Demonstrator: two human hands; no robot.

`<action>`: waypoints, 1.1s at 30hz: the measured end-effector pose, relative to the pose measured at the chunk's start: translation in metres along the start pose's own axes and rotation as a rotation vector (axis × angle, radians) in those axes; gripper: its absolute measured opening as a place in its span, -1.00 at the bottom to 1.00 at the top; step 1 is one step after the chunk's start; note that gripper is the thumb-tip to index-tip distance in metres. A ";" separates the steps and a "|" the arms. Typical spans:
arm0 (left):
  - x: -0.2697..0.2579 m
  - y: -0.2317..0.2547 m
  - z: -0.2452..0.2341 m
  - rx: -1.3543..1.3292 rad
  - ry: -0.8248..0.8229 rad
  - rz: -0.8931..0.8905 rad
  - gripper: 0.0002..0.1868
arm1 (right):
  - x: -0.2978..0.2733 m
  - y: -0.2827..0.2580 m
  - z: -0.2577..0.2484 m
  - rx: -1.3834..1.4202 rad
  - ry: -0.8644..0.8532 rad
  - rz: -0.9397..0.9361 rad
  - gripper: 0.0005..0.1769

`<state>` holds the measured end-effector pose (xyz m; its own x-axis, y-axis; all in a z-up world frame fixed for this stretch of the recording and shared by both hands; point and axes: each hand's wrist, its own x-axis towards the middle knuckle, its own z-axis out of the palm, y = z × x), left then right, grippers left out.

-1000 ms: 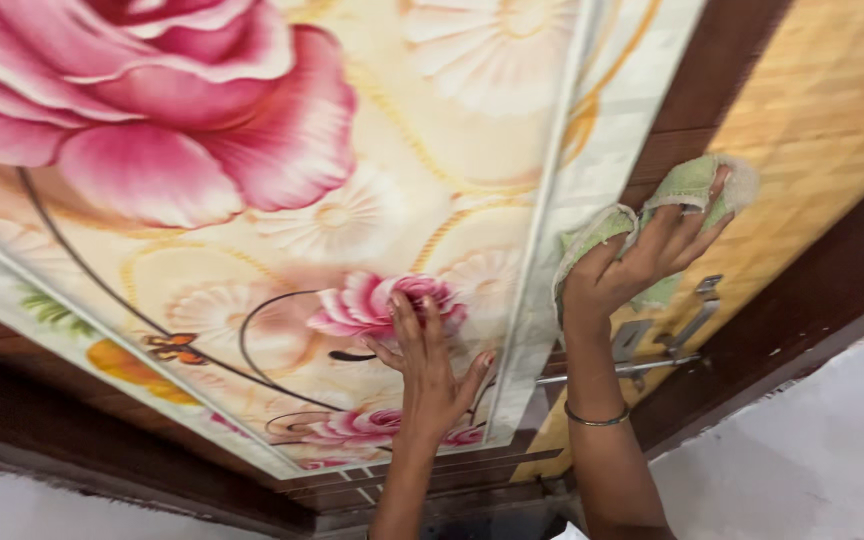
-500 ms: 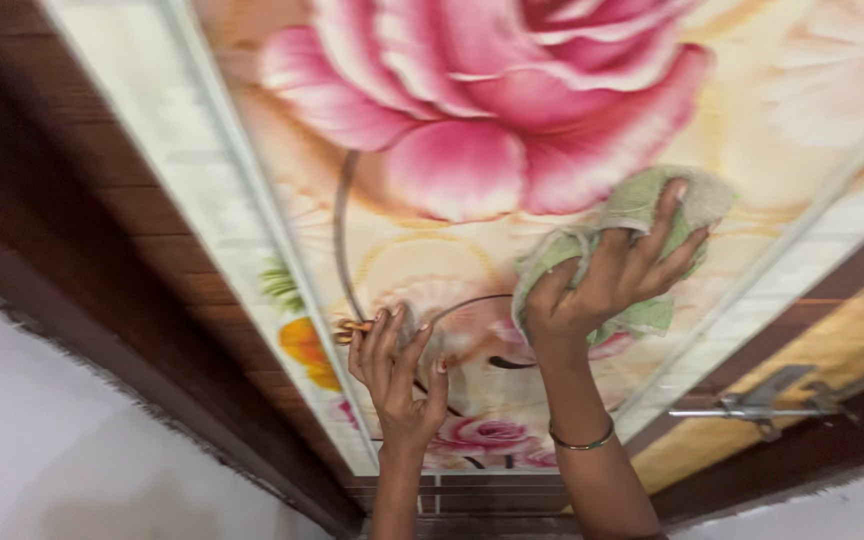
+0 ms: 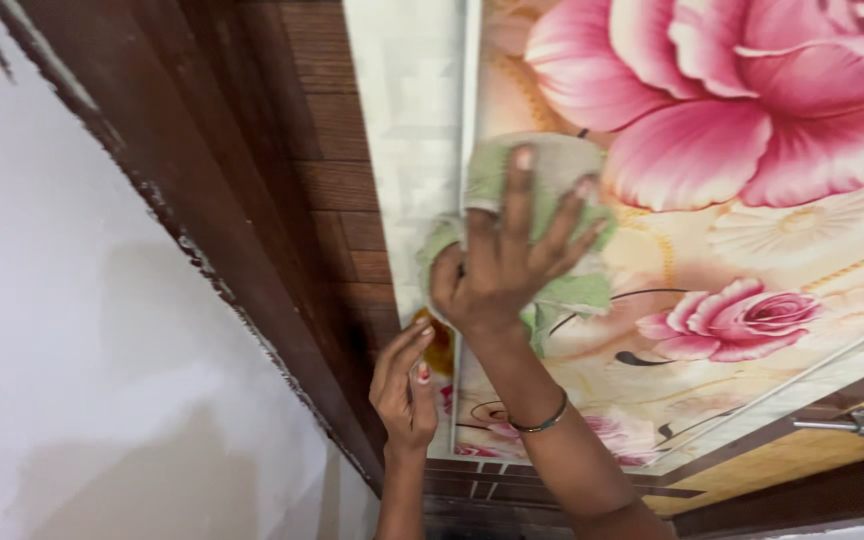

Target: The person wipes the surface of a wooden door with a floral design using a green cloth. They clean the door handle, the latch, and the surrounding frame repeatedly.

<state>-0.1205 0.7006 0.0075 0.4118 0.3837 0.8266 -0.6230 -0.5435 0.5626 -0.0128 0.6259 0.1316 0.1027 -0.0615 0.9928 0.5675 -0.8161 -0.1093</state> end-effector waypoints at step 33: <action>-0.005 -0.041 -0.058 -0.080 0.315 -0.097 -0.57 | -0.013 -0.007 0.007 0.034 -0.010 -0.093 -0.78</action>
<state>-0.1352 0.7646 -0.0207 0.2540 0.6494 0.7168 -0.6462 -0.4375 0.6253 -0.0120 0.6362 0.1190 0.0563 0.0194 0.9982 0.6024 -0.7980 -0.0185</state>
